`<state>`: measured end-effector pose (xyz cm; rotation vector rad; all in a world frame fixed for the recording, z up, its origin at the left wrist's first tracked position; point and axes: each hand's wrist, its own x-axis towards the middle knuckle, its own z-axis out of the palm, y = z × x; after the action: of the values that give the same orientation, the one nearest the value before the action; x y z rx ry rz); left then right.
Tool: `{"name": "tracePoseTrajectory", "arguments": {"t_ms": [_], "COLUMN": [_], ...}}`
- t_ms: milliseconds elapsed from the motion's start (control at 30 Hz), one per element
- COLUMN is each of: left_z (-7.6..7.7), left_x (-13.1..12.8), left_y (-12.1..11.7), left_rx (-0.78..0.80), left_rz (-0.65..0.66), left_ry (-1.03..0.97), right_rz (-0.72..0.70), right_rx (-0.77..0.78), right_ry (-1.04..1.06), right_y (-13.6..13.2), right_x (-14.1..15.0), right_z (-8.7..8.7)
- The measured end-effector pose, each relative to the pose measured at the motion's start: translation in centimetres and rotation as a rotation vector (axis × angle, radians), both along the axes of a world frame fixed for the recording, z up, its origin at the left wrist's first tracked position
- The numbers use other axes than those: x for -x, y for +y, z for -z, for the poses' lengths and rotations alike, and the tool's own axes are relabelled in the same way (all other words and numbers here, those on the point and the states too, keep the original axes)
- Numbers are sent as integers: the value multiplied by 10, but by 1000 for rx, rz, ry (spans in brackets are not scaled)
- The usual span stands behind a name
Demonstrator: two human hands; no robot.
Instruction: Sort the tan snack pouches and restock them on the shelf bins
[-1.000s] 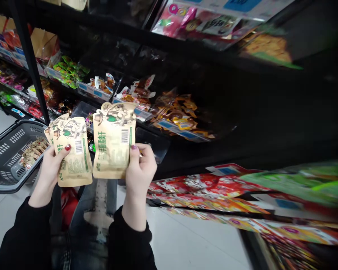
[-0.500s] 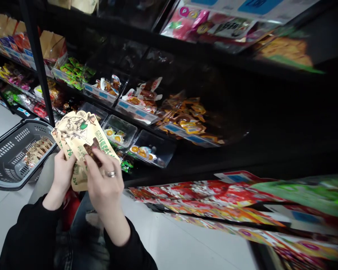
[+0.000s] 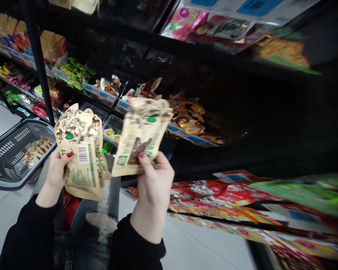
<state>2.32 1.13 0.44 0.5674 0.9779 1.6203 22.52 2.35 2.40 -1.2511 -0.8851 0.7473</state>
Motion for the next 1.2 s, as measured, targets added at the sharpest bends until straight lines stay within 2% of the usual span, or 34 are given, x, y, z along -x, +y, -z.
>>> {"name": "tracePoseTrajectory", "arguments": {"t_ms": [67,133,267,400,567,667,733,800,833,900,1000,1067,1200], "left_z": [-4,-5,-4,-1,0,0,-1,-1,-1,0,0,0,0], "left_x": [1,0,-6,-7,-1,-2,-6,-10,-12,-16,-18,-18,-17], "left_y": [-2,-3,-5,-4,-3,-4,-4,-4,-3,-2,0,1,1], "left_rx": [11,28,60,72,89,71,47,36,36,36,50,64,50], "left_rz": [2,13,26,32,188,217,215,214,210,179,123,100,76], "left_ry": [-85,-132,-147,-160,-136,-152,-165,-149,-132,-97,-45,-1,61], "right_rz": [155,166,-102,-256,-411,-477,-368,-171,-118,-170,-294,-292,-310], "right_rx": [-30,8,125,129,96,79,22,-120,-177,-174,44,103,22], "right_ry": [-32,-157,-321,-339,-468,-551,-564,-561,-575,-657,-767,-713,-525], "right_y": [3,1,-15,-23,-15,-11,-13,-20,-23,-30,-32,-29,-22], "right_x": [-5,-1,26,45,40,32,28,28,30,36,49,54,54], "right_z": [5,6,3,0,5,4,-1,-9,-14,-24,-29,-25,-14]}}
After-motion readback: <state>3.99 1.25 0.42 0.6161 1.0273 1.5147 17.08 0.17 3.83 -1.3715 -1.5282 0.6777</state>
